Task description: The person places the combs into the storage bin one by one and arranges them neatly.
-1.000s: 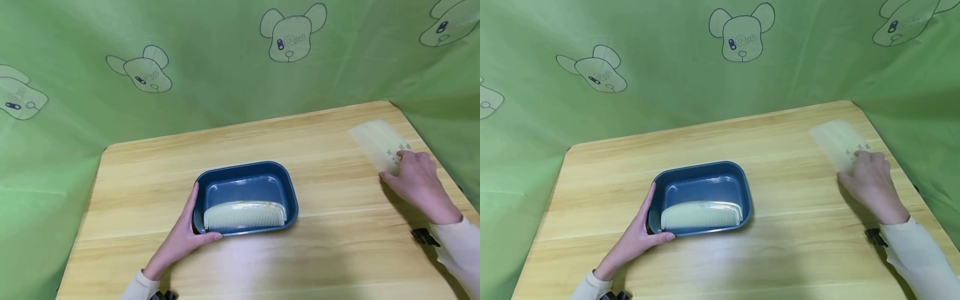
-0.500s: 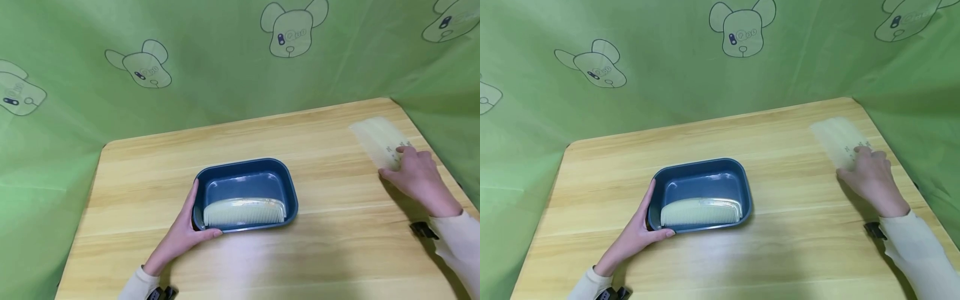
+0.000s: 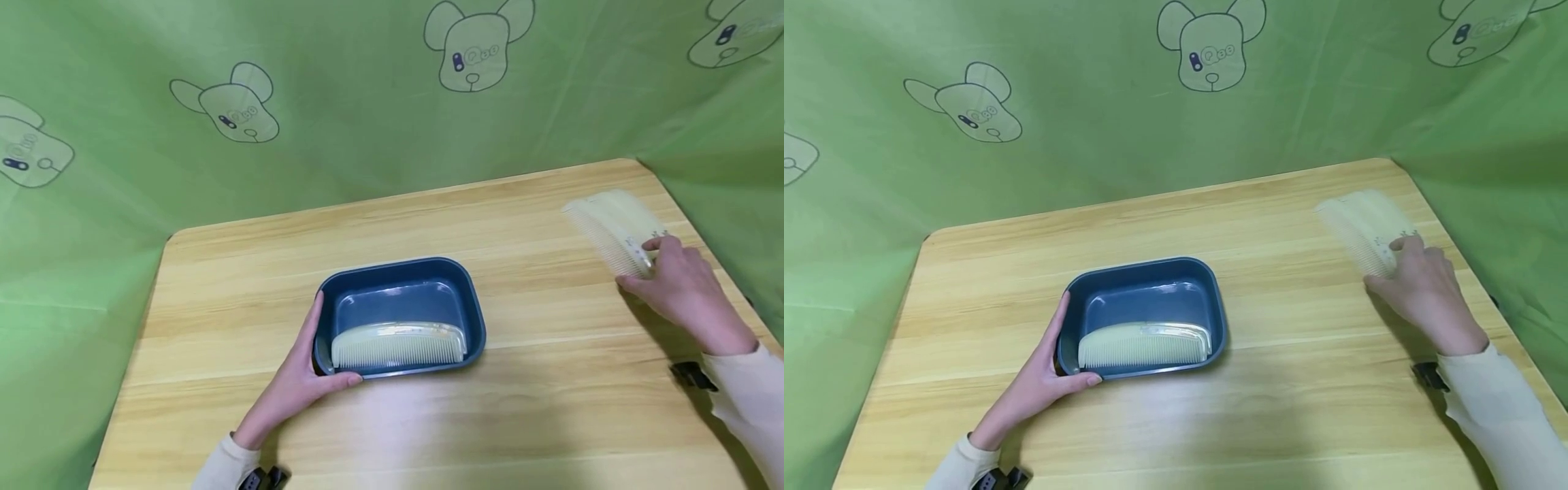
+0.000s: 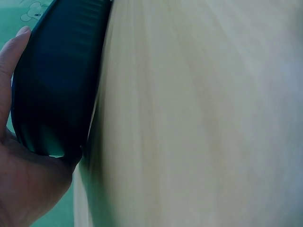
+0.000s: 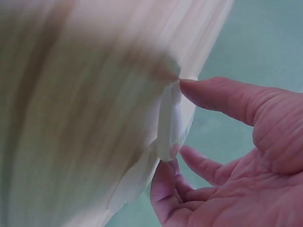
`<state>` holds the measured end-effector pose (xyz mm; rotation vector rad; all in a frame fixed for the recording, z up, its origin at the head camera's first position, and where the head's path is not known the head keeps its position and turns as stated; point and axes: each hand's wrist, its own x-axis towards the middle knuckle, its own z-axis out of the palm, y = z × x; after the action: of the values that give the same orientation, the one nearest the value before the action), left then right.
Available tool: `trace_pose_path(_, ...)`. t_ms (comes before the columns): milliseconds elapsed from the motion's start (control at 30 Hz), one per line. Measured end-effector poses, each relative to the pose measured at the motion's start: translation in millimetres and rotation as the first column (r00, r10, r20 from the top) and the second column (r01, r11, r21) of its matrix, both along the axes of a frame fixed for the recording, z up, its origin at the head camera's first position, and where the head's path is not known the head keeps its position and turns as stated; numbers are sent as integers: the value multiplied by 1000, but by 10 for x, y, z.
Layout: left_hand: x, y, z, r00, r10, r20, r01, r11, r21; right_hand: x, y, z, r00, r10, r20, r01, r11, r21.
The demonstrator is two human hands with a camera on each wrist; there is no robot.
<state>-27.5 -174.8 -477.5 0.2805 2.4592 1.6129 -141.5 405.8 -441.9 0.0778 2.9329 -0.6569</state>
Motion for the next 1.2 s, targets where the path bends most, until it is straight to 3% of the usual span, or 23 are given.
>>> trace_pose_path(400, -13, 5, 6, 1000, -10, 1, 10, 1000, 12, 45, -71, 18, 999, -19, 33, 20, 999, -40)
trace_pose_path(700, -7, -5, 20, 1000, -4, -1, 4, 1000, 11, 84, -58, 49, 999, 10, 41, -6, 994, -107)
trace_pose_path(1200, 0, -9, 8, 1000, -10, 5, 10, 1000, -2, 86, -117, -28, 988, 76, -133, -97, 983, -157)
